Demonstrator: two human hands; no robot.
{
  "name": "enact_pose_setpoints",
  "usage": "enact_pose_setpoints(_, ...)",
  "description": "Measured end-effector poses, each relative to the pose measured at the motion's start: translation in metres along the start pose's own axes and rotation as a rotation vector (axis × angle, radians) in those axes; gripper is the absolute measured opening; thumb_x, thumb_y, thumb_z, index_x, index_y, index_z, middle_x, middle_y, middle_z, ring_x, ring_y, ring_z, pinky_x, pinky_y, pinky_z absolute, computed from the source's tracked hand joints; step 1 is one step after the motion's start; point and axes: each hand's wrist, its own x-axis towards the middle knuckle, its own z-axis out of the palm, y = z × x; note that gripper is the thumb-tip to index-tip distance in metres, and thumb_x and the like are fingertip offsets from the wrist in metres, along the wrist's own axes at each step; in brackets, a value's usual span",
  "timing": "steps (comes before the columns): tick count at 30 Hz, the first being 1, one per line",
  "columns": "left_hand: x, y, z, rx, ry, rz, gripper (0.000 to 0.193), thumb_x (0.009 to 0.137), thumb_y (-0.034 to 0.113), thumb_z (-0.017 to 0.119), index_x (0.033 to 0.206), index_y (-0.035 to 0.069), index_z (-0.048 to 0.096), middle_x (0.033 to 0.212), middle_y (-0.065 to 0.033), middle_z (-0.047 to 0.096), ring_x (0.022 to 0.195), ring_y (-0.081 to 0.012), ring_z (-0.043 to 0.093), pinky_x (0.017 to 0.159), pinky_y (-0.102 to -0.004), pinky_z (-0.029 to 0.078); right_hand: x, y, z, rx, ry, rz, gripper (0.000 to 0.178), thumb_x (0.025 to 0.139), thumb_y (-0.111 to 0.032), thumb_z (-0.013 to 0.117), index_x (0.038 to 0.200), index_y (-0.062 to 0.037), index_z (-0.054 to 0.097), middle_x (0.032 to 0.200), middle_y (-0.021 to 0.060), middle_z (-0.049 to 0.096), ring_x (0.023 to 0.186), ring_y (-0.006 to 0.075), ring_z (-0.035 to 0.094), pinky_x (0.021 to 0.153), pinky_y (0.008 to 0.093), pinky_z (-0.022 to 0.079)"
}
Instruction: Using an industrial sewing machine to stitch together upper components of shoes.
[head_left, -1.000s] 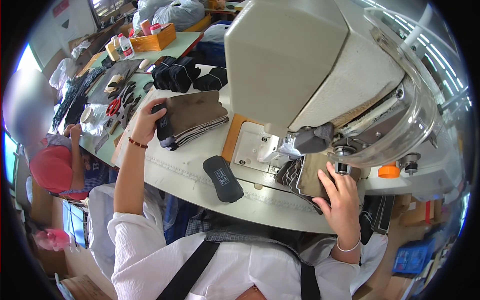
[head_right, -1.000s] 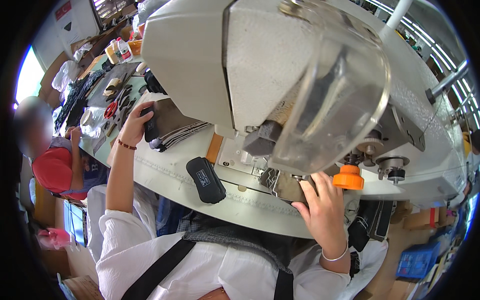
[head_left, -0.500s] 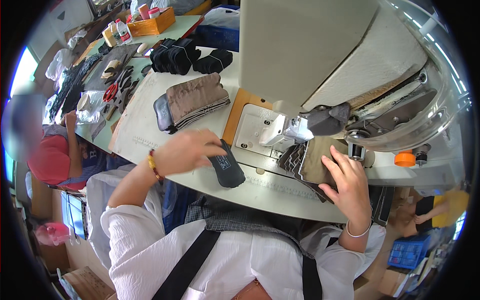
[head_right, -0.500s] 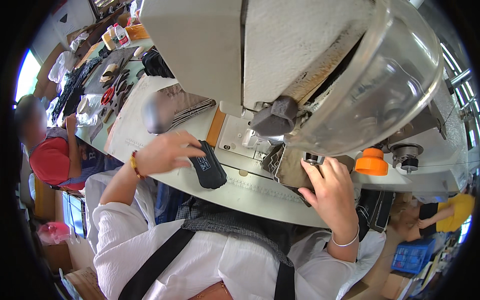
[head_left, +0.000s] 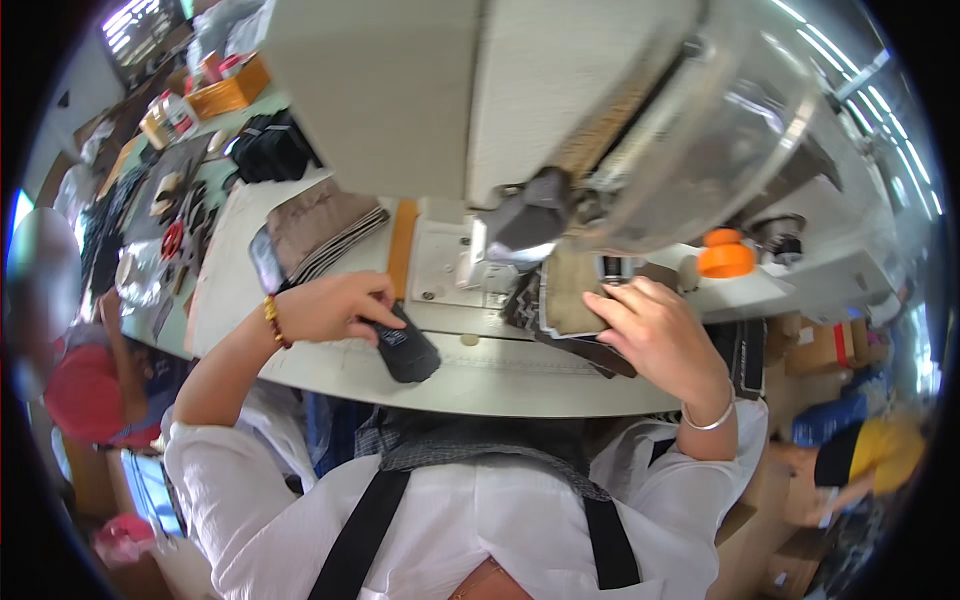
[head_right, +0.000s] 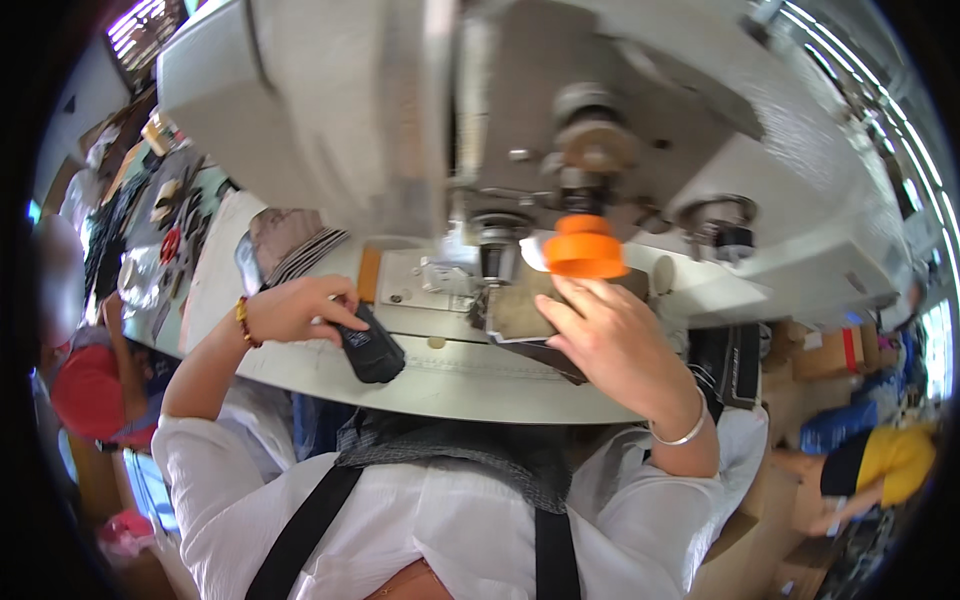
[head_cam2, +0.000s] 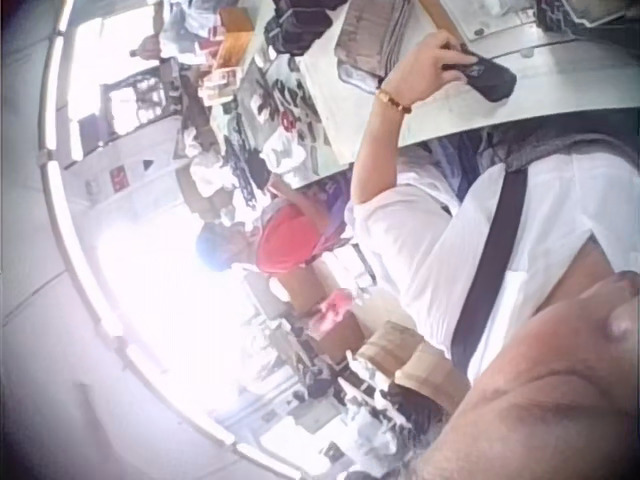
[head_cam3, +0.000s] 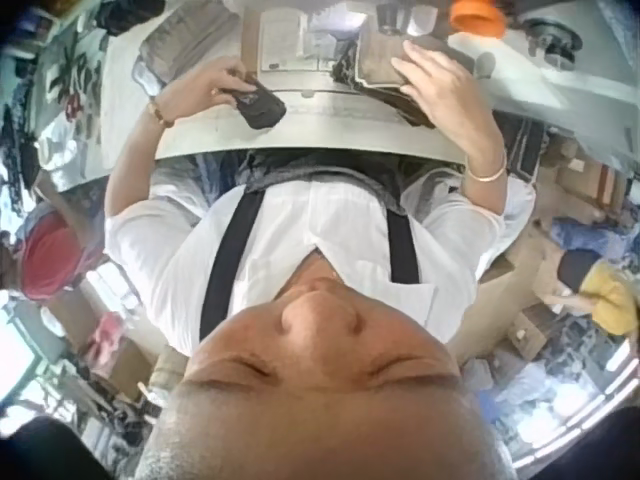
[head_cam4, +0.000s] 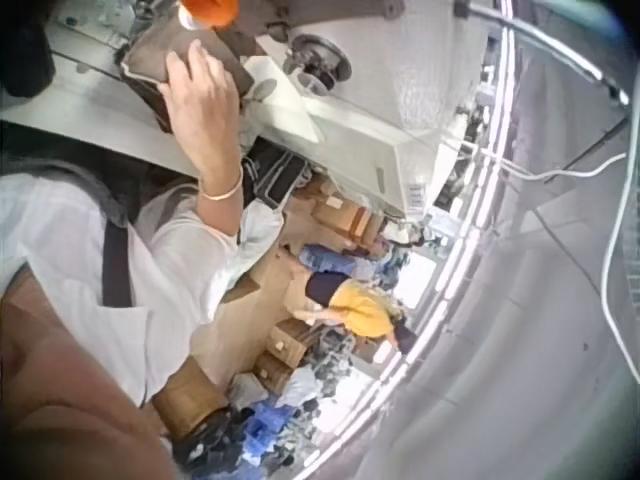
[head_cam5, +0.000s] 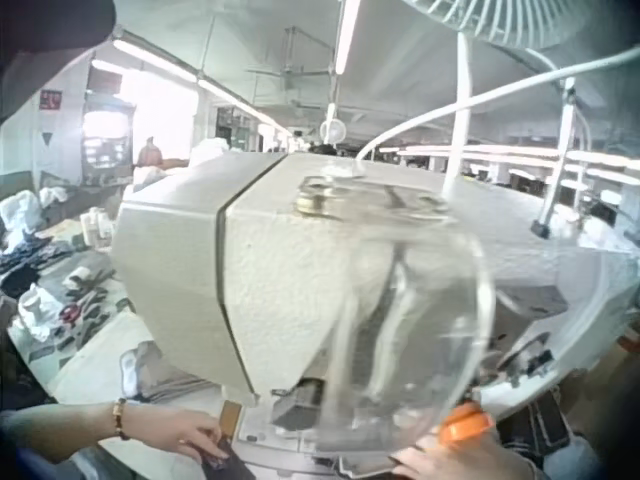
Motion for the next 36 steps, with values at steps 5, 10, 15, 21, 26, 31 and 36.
enact_pose_setpoints(5, -0.009, -0.005, 0.008, 0.010, 0.077, 0.067, 0.024, 0.082, 0.010, 0.085, 0.106, 0.009, 0.082, 0.113, -0.0081, 0.067, 0.106, -0.0285, 0.066, 0.089, -0.0399, 0.056, 0.003, -0.003, 0.009, -0.026, 0.063, 0.027, 0.041, 0.078, 0.004, 0.074, 0.119, 0.0000, 0.072, 0.137, 0.0171, 0.070, 0.109, 0.0330, 0.070, 0.097, 0.0426, 0.057)
enact_pose_setpoints(10, -0.018, 0.002, 0.021, 0.152, 0.153, 0.097, 0.027, 0.082, 0.013, 0.084, 0.109, 0.010, 0.080, 0.116, -0.0054, 0.067, 0.108, -0.0264, 0.066, 0.090, -0.0399, 0.057, 0.007, -0.011, 0.017, -0.071, 0.091, 0.059, 0.042, 0.073, 0.009, 0.071, 0.115, 0.0025, 0.070, 0.131, 0.0183, 0.072, 0.112, 0.0337, 0.071, 0.097, 0.0430, 0.057)
enact_pose_setpoints(15, -0.016, 0.008, 0.034, 0.544, 0.212, 0.218, 0.008, 0.085, 0.015, 0.074, 0.089, 0.010, 0.070, 0.101, -0.0024, 0.062, 0.104, -0.0206, 0.065, 0.077, -0.0343, 0.061, 0.008, -0.016, 0.013, -0.061, 0.034, 0.112, 0.050, 0.066, 0.007, 0.077, 0.115, 0.0017, 0.069, 0.135, 0.0176, 0.069, 0.112, 0.0340, 0.069, 0.095, 0.0435, 0.057)
enact_pose_setpoints(21, -0.017, 0.013, 0.040, 0.827, 0.203, 0.293, 0.007, 0.081, 0.012, 0.070, 0.084, 0.008, 0.065, 0.087, -0.0006, 0.061, 0.095, -0.0177, 0.063, 0.072, -0.0296, 0.060, 0.011, -0.019, 0.010, -0.069, 0.009, 0.126, 0.063, 0.060, 0.006, 0.082, 0.120, -0.0007, 0.066, 0.137, 0.0158, 0.067, 0.114, 0.0346, 0.069, 0.094, 0.0436, 0.057)
enact_pose_setpoints(26, -0.019, 0.017, 0.040, 0.848, 0.228, 0.313, 0.008, 0.082, 0.013, 0.070, 0.084, 0.007, 0.065, 0.084, -0.0009, 0.060, 0.092, -0.0175, 0.063, 0.069, -0.0296, 0.059, 0.013, -0.019, 0.009, -0.073, 0.001, 0.130, 0.064, 0.060, 0.005, 0.083, 0.121, -0.0020, 0.066, 0.136, 0.0155, 0.067, 0.115, 0.0346, 0.068, 0.094, 0.0435, 0.057)
enact_pose_setpoints(31, -0.021, 0.021, 0.044, 0.858, 0.142, 0.267, 0.022, 0.080, 0.012, 0.071, 0.099, 0.001, 0.071, 0.102, -0.0089, 0.068, 0.095, -0.0217, 0.068, 0.074, -0.0318, 0.059, 0.014, -0.017, 0.013, -0.096, 0.054, 0.103, 0.069, 0.060, 0.004, 0.082, 0.127, -0.0058, 0.068, 0.137, 0.0135, 0.068, 0.104, 0.0327, 0.071, 0.088, 0.0425, 0.058)
enact_pose_setpoints(36, -0.015, 0.023, 0.054, 0.818, 0.380, 0.281, 0.014, 0.078, 0.014, 0.067, 0.090, 0.007, 0.065, 0.084, -0.0044, 0.058, 0.087, -0.0200, 0.064, 0.069, -0.0327, 0.054, 0.017, -0.017, 0.019, -0.223, 0.189, 0.066, 0.029, 0.080, -0.003, 0.070, 0.108, -0.0058, 0.075, 0.098, 0.0123, 0.067, 0.091, 0.0294, 0.068, 0.075, 0.0413, 0.055)
